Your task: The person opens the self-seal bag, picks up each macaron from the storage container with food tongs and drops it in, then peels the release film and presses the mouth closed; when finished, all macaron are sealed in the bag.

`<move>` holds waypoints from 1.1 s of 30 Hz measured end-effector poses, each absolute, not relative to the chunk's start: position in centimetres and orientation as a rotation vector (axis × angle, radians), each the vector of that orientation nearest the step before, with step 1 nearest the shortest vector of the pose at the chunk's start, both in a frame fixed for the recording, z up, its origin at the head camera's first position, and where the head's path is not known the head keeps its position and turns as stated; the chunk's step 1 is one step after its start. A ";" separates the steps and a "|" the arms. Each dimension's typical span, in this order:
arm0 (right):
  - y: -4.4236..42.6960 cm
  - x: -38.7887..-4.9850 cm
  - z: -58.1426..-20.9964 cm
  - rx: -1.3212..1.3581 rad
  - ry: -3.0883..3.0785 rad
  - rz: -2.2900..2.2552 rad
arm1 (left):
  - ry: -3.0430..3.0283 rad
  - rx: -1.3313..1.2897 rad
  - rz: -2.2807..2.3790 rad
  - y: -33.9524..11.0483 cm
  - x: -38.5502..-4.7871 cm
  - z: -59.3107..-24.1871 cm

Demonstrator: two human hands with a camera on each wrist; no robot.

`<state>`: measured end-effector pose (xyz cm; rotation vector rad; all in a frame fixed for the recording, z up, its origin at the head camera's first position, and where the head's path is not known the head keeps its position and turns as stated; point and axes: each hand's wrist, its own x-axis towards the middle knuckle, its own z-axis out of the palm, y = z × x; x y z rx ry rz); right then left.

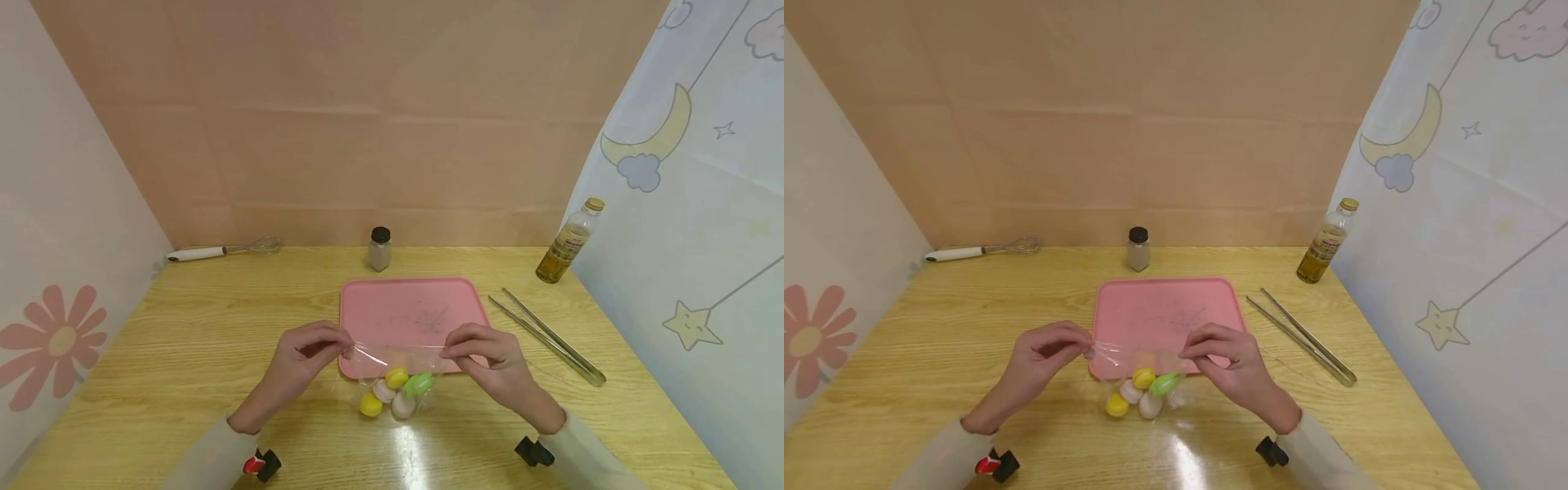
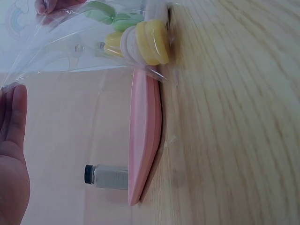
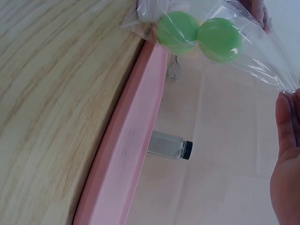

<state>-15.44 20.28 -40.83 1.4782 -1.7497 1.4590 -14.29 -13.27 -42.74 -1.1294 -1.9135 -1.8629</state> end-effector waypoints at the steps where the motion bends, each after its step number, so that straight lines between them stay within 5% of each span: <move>1: 20.3 -15.4 -40.8 1.481 -1.752 1.453 | -1.925 -1.125 -1.858 -13.3 -14.3 -42.7; 33: 20.1 -14.8 -40.5 1.252 -1.899 1.292 | -1.977 -0.964 -1.696 -12.2 -13.7 -42.1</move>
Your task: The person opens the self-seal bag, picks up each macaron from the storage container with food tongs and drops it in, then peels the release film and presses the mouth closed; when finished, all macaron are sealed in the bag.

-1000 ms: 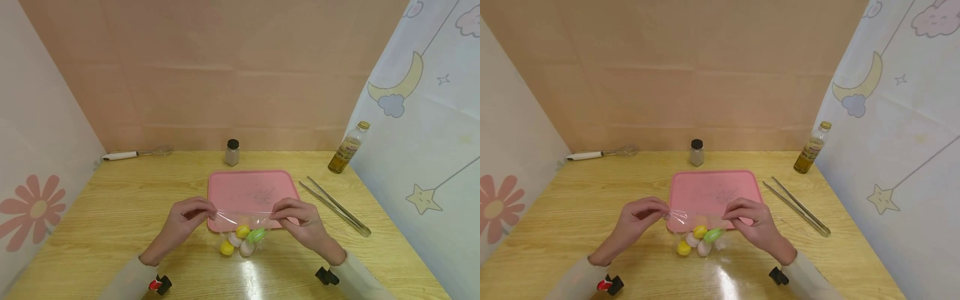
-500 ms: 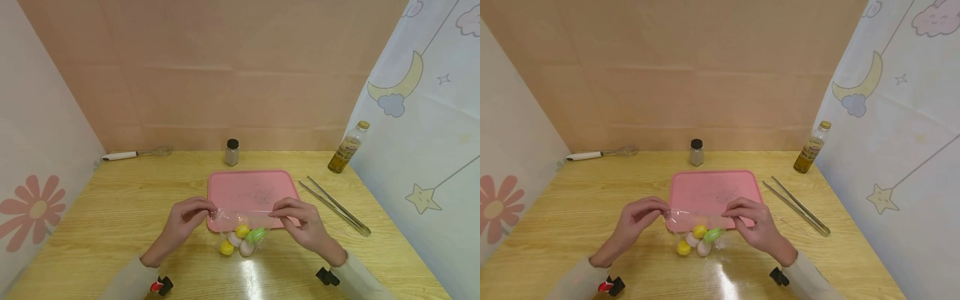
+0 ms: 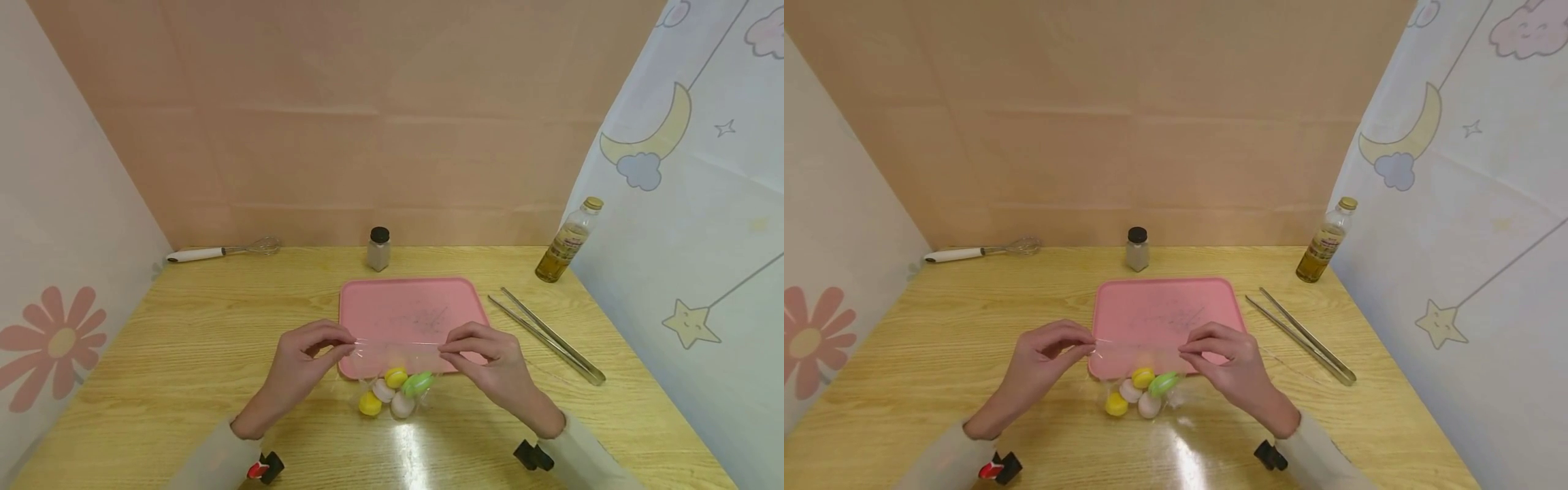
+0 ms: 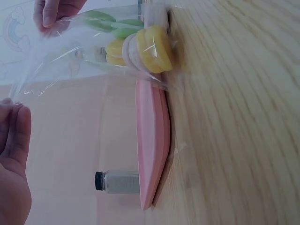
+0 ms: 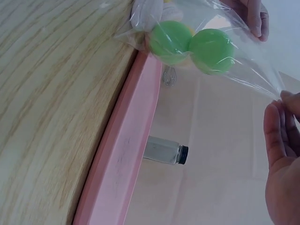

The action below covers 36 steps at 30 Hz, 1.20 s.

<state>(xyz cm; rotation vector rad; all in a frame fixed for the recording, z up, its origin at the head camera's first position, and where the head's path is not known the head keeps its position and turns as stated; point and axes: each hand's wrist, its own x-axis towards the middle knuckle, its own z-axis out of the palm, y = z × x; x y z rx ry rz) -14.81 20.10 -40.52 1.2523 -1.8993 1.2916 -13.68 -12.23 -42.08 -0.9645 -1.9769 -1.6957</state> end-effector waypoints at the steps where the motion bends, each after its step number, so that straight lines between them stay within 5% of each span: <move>1: 20.1 -14.8 -40.5 1.245 -1.903 1.283 | -1.976 -0.970 -1.657 -12.3 -13.7 -42.1; 19: 19.4 -14.7 -40.9 1.210 -1.929 1.172 | -1.941 -1.063 -1.207 -11.8 -13.8 -41.8; 36: 17.9 -14.9 -39.3 1.161 -2.321 0.997 | -2.126 -1.107 -1.271 -10.3 -13.5 -40.8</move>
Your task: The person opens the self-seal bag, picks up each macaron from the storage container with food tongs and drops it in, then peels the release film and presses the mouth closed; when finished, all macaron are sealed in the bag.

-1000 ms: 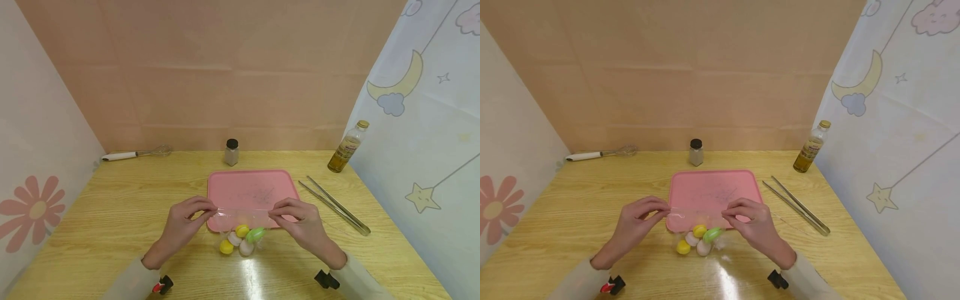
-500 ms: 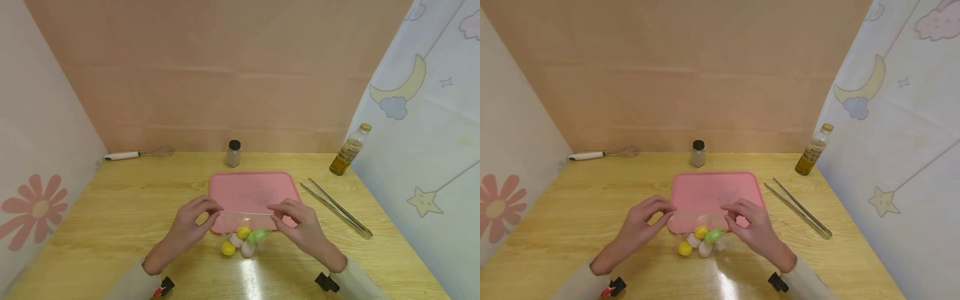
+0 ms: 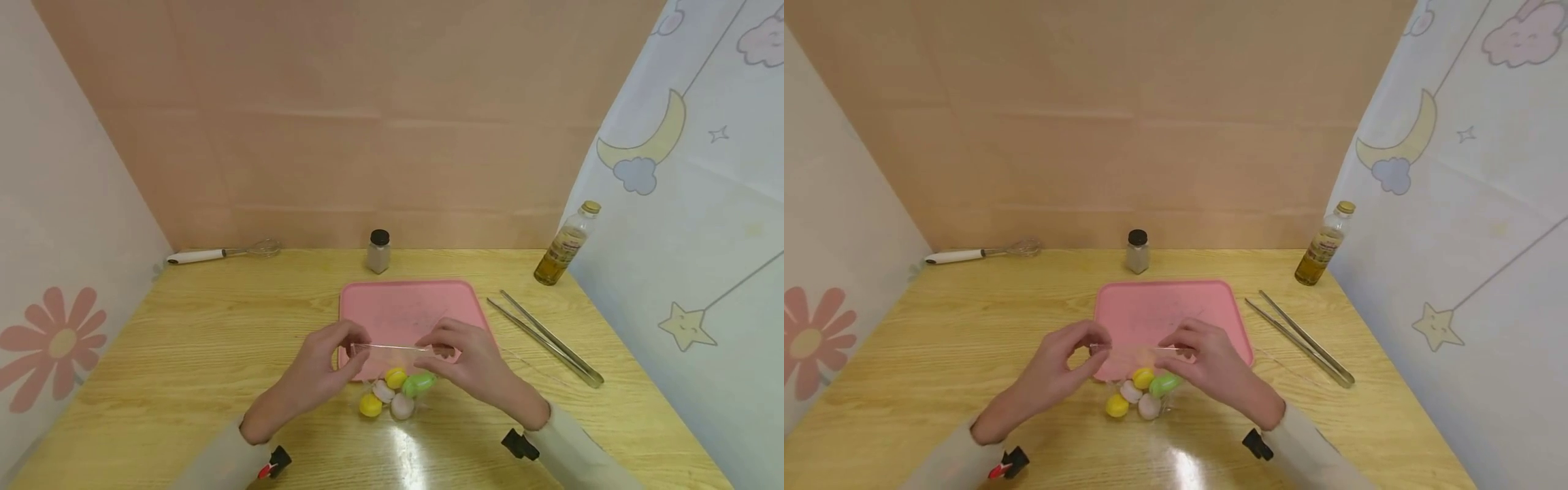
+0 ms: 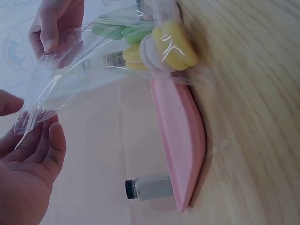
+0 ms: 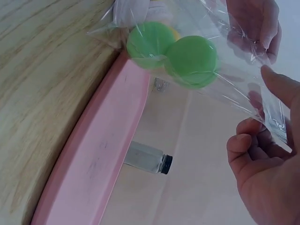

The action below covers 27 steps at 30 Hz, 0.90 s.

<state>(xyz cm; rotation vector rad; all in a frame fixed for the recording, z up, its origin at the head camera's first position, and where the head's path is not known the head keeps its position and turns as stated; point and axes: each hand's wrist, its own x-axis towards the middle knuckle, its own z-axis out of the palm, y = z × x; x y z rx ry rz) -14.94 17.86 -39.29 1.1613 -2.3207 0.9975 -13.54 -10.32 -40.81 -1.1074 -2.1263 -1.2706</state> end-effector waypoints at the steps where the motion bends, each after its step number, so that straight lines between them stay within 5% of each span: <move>1: 17.8 -15.0 -39.3 1.168 -2.320 0.997 | -2.167 -1.094 -1.278 -10.2 -13.5 -40.7; 27: 16.6 -14.4 -38.5 1.244 -2.343 0.957 | -2.251 -1.207 -1.101 -9.2 -13.8 -39.7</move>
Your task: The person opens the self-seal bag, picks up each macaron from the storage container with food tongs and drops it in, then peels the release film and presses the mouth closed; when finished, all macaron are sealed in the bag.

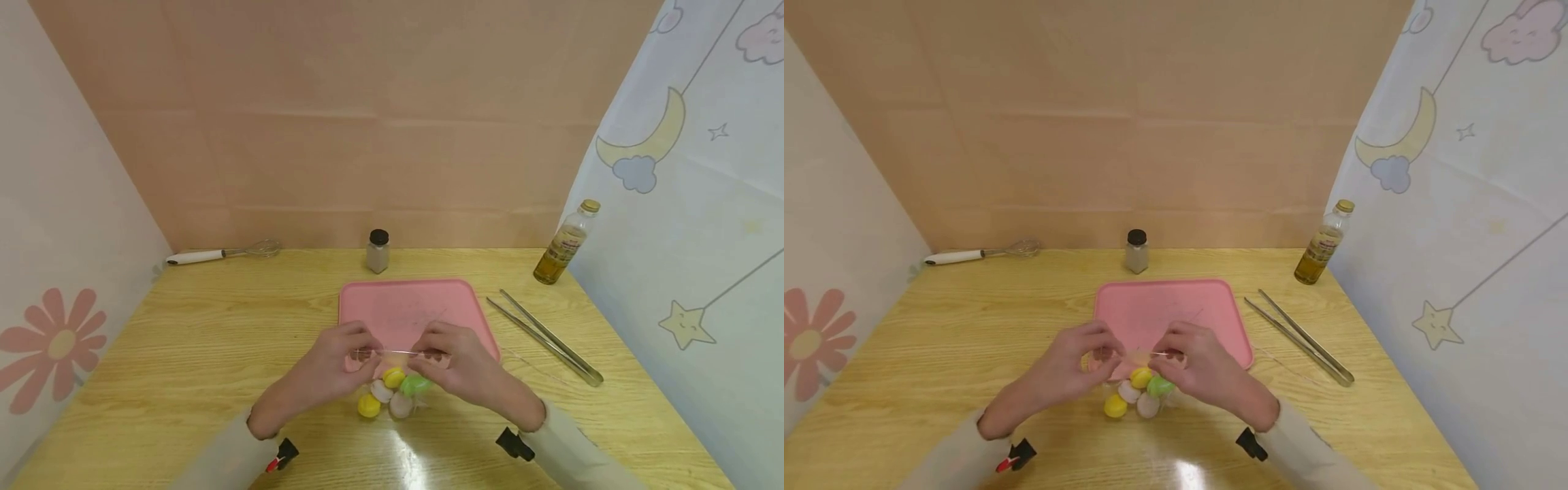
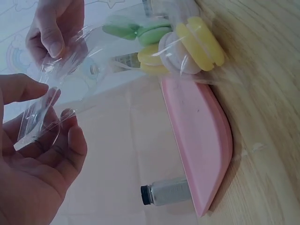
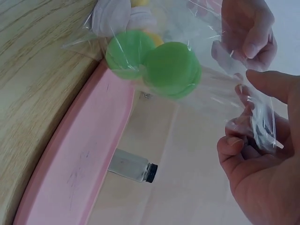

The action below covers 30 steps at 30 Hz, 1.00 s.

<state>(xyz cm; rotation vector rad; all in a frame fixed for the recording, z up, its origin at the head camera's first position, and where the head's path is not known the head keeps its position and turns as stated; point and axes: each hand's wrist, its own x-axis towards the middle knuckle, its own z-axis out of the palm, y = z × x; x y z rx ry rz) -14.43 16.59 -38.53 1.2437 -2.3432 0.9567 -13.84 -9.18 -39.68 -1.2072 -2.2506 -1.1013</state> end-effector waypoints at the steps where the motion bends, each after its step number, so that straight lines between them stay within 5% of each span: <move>1: 16.5 -14.4 -38.5 1.251 -2.340 0.946 | -2.272 -1.203 -1.084 -9.1 -13.8 -39.6; 30: 17.4 -14.3 -38.4 1.316 -2.244 1.012 | -2.180 -1.235 -1.234 -11.0 -14.0 -39.3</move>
